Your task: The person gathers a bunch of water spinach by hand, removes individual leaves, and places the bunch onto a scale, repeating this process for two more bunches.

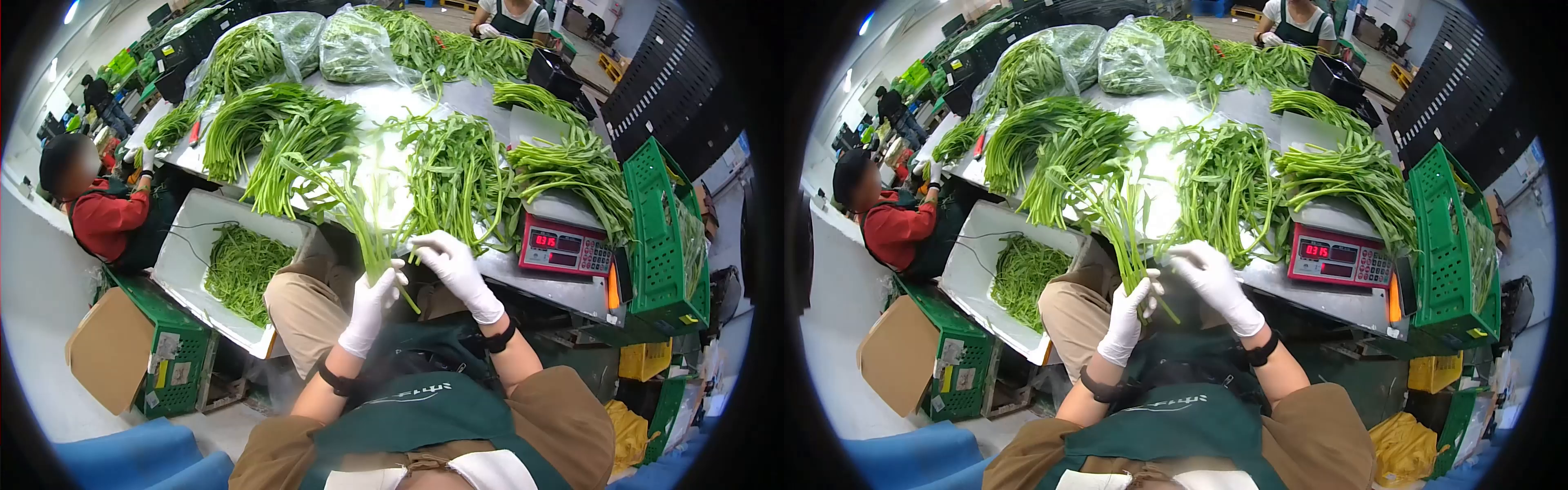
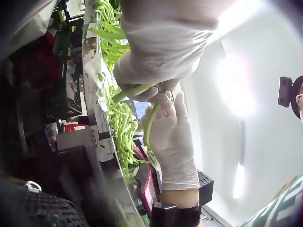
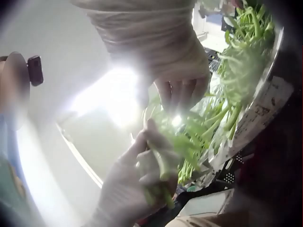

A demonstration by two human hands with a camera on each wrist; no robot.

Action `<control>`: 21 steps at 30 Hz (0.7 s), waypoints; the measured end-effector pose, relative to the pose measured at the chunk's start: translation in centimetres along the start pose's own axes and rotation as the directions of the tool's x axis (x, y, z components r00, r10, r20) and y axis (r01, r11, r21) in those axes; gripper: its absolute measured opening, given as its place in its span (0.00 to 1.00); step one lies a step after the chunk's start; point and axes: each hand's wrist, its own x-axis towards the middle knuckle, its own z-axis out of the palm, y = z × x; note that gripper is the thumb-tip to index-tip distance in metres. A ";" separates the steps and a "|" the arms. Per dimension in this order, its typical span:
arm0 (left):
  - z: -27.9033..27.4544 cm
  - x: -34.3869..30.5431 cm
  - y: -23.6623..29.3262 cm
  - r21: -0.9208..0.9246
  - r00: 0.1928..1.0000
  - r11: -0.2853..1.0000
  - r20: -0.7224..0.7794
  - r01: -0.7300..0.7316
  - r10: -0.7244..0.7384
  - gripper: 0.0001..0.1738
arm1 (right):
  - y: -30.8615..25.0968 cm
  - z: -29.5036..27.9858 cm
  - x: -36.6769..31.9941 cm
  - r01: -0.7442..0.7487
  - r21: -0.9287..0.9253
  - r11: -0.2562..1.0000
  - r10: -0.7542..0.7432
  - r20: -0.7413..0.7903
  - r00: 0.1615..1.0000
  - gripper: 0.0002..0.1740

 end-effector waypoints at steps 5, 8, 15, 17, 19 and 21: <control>0.0 -0.2 -0.7 0.043 0.999 0.999 -0.049 -0.016 0.018 0.13 | -0.7 3.7 -0.8 -0.105 0.125 0.987 0.103 0.021 0.994 0.09; -0.3 -0.2 -0.9 0.062 0.997 0.998 -0.073 -0.004 0.009 0.13 | 0.2 4.8 -1.4 -0.060 0.281 0.958 0.076 -0.048 0.996 0.08; 0.4 0.4 -1.0 -0.069 0.959 0.991 -0.268 -0.116 0.093 0.14 | -0.8 3.2 -2.8 0.621 -0.439 0.649 -0.667 0.065 0.742 0.07; -0.9 1.3 -1.9 -0.113 0.982 0.992 -0.187 -0.060 0.038 0.14 | -2.5 0.8 -3.0 0.601 -0.507 0.618 -0.725 -0.073 0.685 0.06; -0.2 1.1 -1.2 -0.135 0.975 0.990 -0.206 0.051 -0.079 0.16 | -2.5 -0.1 -3.0 0.346 -0.292 0.892 -0.453 -0.570 0.686 0.05; -0.7 1.0 -2.7 -0.259 0.981 0.953 -0.075 0.154 -0.179 0.15 | -4.8 1.7 -1.8 0.431 0.099 0.897 -0.299 -0.583 0.755 0.07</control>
